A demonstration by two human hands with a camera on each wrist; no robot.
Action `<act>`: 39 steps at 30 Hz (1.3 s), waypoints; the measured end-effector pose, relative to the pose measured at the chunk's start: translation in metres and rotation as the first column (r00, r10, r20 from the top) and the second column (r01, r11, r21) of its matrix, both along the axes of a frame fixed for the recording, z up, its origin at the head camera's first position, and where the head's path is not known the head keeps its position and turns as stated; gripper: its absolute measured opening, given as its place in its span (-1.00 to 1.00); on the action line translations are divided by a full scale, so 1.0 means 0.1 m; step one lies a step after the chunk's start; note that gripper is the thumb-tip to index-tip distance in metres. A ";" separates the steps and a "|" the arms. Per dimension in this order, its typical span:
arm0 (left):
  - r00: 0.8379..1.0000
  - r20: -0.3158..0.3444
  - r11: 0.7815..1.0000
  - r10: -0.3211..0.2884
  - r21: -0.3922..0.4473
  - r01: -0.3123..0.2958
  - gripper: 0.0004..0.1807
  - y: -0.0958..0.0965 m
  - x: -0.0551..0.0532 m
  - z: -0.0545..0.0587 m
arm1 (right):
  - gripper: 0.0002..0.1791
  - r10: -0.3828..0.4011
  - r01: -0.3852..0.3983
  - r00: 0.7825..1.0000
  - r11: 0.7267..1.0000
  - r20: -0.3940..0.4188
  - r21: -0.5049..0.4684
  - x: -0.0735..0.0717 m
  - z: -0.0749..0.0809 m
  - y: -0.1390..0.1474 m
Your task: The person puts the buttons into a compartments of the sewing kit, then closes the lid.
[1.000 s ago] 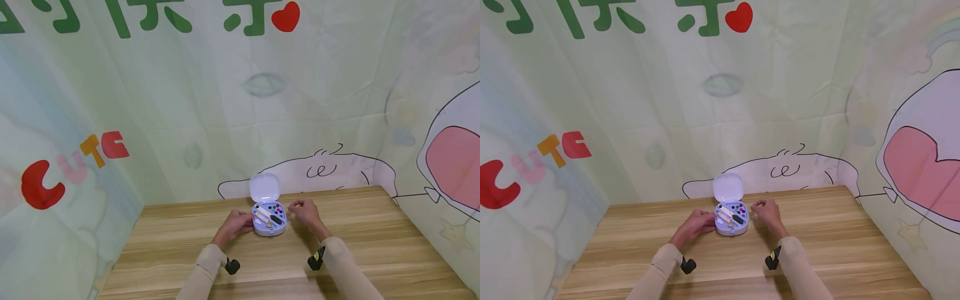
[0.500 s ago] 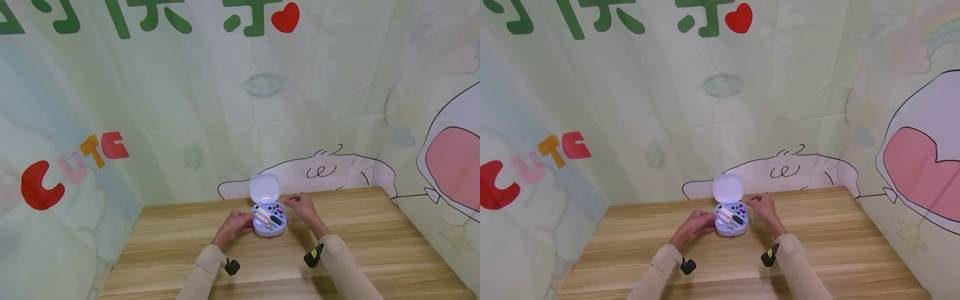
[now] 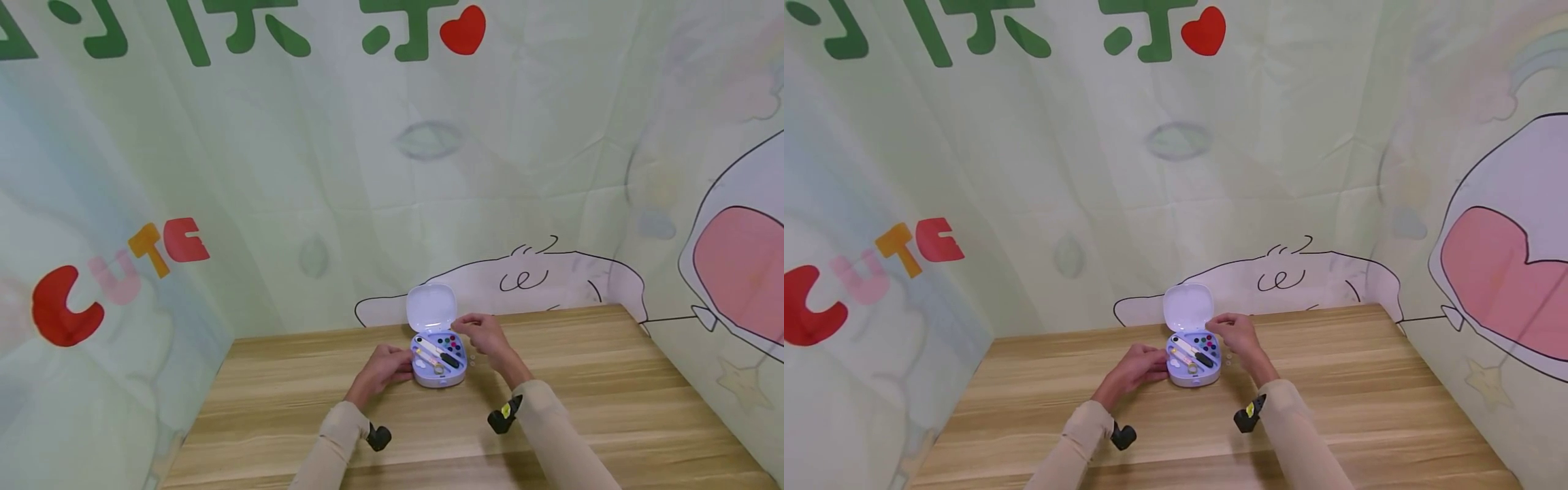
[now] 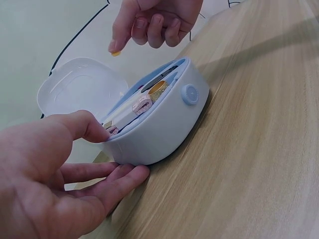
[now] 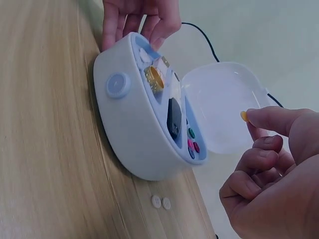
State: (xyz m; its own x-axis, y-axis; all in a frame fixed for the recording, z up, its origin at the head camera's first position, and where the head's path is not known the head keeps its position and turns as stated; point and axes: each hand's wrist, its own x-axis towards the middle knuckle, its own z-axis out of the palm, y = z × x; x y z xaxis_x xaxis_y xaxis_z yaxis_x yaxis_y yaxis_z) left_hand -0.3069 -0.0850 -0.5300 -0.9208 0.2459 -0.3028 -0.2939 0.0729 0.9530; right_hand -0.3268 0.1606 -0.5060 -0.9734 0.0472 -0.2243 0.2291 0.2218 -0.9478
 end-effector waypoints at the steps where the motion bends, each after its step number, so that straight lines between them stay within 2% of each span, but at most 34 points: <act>1: 1.000 0.002 1.000 0.001 0.000 -0.001 -0.75 0.00 0.00 0.00 | -0.72 0.003 -0.003 1.000 1.000 0.003 -0.004 0.00 0.01 -0.01; 12: 1.000 0.004 1.000 -0.007 0.011 0.006 -0.74 0.00 0.00 0.00 | -0.69 0.009 -0.005 0.999 0.993 0.041 -0.115 -0.01 0.05 -0.10; 18: 1.000 0.009 1.000 -0.002 0.013 0.002 -0.75 0.00 0.00 -0.01 | -0.59 0.056 -0.048 0.998 0.966 0.021 -0.255 -0.02 0.04 -0.10; 21: 1.000 0.012 1.000 -0.003 0.009 0.003 -0.75 -0.01 -0.01 0.00 | -0.51 0.077 -0.071 0.997 0.955 0.010 -0.287 -0.03 0.04 -0.10; 31: 1.000 0.013 1.000 -0.001 0.014 0.001 -0.75 -0.01 0.00 0.02 | -0.47 0.101 -0.097 0.995 0.966 0.005 -0.240 -0.02 0.05 -0.05; 39: 1.000 -0.014 1.000 -0.008 0.027 0.009 -0.73 0.00 0.02 0.02 | -0.49 0.111 -0.114 0.993 0.975 -0.028 -0.189 0.01 -0.04 0.07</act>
